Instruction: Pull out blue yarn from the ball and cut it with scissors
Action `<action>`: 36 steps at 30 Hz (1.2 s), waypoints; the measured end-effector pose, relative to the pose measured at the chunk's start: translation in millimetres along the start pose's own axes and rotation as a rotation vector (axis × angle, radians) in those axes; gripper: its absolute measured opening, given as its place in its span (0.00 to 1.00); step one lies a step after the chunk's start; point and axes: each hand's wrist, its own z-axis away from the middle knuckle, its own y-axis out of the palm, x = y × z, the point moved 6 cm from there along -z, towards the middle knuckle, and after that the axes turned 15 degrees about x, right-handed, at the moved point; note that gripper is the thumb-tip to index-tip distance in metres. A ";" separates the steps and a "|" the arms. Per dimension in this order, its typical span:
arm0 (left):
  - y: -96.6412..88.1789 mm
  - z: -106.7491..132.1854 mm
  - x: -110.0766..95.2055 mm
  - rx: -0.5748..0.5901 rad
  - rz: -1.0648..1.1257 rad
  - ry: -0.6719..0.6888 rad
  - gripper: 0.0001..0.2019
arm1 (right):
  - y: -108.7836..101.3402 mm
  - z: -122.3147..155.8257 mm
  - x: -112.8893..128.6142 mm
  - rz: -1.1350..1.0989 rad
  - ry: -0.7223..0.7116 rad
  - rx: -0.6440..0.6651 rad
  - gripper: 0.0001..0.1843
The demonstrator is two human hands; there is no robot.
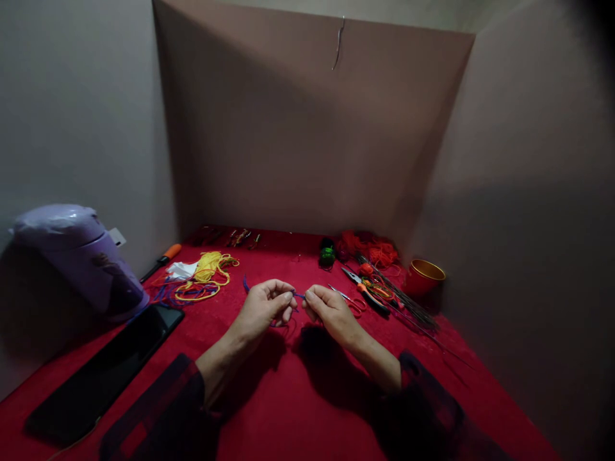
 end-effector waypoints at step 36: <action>-95.3 62.1 -123.8 -0.901 -0.300 0.905 0.04 | -42.8 6.1 -31.7 0.155 0.153 -0.438 0.14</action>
